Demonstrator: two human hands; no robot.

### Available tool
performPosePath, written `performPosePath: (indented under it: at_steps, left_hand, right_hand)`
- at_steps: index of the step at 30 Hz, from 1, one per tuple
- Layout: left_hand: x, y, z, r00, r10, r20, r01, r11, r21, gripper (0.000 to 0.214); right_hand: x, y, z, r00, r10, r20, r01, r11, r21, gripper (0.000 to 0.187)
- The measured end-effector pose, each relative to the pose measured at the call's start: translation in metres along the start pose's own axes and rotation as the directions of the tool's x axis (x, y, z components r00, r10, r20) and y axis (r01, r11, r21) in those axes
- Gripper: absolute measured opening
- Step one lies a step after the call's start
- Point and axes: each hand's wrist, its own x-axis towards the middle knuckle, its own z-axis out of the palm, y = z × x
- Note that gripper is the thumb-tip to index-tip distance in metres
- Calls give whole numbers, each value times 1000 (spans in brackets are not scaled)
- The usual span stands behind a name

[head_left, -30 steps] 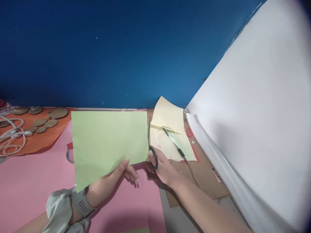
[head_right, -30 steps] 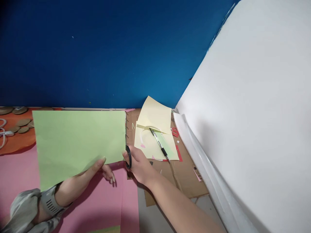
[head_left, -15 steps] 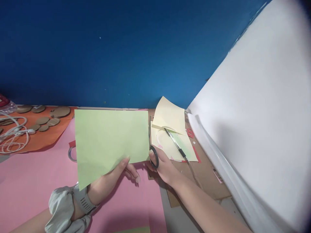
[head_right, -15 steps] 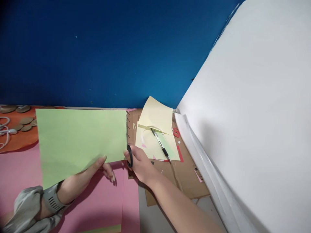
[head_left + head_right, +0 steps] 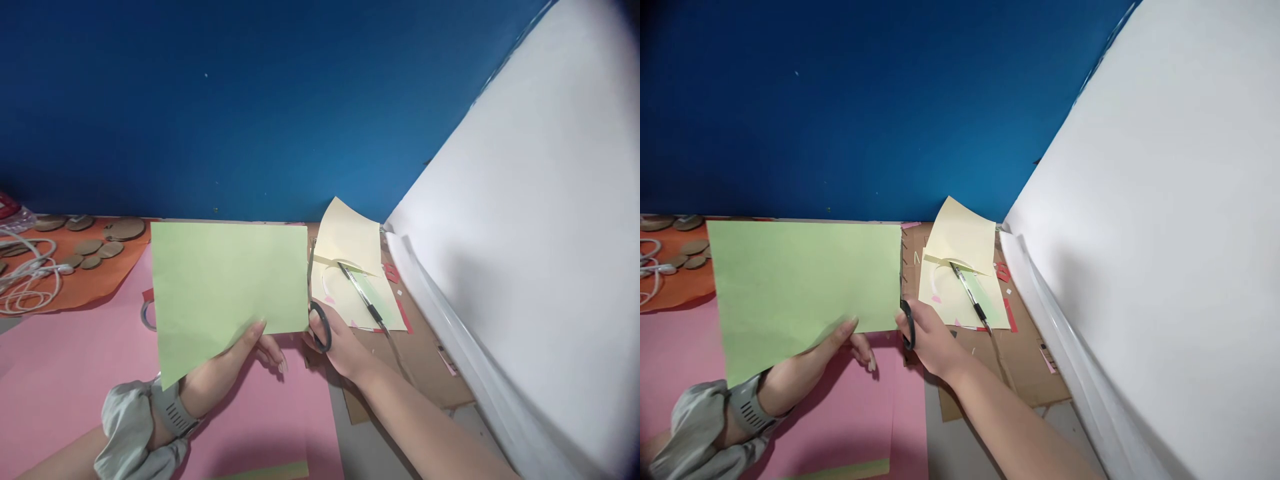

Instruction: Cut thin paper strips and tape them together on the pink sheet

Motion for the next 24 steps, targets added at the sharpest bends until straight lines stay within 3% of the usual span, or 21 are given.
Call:
performPosePath:
  at_steps: [12, 18, 24]
  left_hand:
    - [-1, 2, 2, 999, 25, -20, -24, 999, 38, 58]
    - [0, 1, 2, 999, 22, -26, -20, 998, 53, 60]
    - [1, 0, 1, 999, 33, -12, -32, 997, 65, 61]
  right_hand:
    - [1, 1, -1, 1000, -20, -6, 19, 999, -35, 46]
    - [0, -6, 2, 998, 58, -10, -58, 998, -19, 46]
    - [0, -9, 4, 996, 28, -83, -37, 993, -112, 48]
